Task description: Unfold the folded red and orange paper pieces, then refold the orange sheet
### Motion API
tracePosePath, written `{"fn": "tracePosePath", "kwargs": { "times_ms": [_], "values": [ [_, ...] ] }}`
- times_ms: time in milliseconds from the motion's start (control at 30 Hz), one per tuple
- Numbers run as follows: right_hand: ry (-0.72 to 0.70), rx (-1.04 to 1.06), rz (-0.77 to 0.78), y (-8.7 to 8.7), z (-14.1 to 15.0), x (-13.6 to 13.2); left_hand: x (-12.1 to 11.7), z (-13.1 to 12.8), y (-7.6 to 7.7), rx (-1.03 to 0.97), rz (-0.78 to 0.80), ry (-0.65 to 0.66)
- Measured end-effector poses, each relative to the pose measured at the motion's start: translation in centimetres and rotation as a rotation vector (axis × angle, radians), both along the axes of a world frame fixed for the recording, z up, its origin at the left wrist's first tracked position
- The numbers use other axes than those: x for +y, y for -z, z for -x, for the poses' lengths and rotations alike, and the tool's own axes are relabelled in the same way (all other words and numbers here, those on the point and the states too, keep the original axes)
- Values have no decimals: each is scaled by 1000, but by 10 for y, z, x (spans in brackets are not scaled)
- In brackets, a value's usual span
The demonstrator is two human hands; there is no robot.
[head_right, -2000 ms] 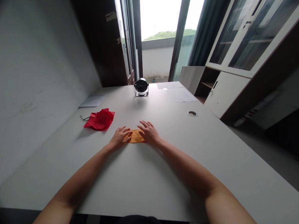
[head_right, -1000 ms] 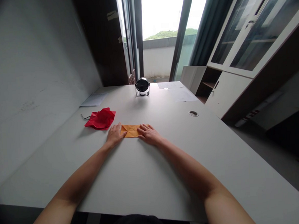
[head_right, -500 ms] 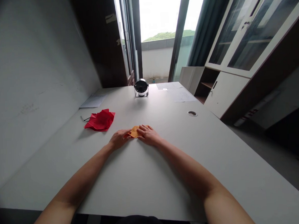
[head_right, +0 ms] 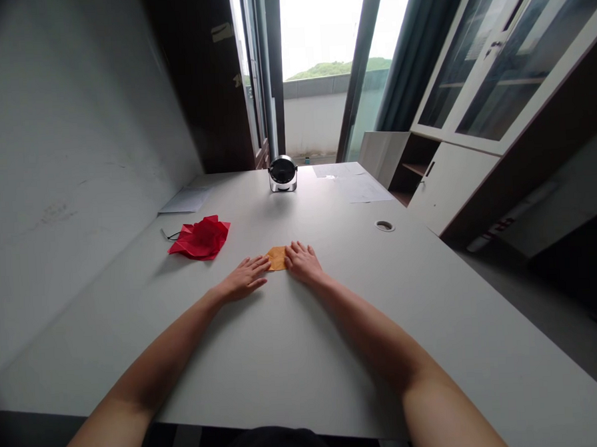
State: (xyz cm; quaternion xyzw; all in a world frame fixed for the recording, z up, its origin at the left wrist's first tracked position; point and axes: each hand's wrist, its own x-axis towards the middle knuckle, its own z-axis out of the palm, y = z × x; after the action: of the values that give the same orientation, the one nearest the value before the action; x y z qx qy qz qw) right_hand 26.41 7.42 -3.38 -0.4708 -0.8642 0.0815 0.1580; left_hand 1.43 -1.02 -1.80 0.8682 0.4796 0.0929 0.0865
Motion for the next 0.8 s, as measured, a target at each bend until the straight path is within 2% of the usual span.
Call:
{"fn": "tracePosePath", "kwargs": {
  "times_ms": [67,133,300,467,667,800],
  "values": [
    [111,65,-20,3,-6,8,2,1,-1,-58,-64,-17],
    [136,150,-27,4,-10,14,4,2,-4,-112,-133,-29],
    [34,383,87,-1,-8,14,3,4,-10,-212,-187,-60],
    [-38,488,167,-9,-2,3,3,3,-11,-229,-181,-119],
    [-130,763,446,-11,1,-5,1,1,-10,-184,-216,-211],
    [-124,836,465,-10,3,-6,0,1,-8,-162,-203,-278]
  ]
}}
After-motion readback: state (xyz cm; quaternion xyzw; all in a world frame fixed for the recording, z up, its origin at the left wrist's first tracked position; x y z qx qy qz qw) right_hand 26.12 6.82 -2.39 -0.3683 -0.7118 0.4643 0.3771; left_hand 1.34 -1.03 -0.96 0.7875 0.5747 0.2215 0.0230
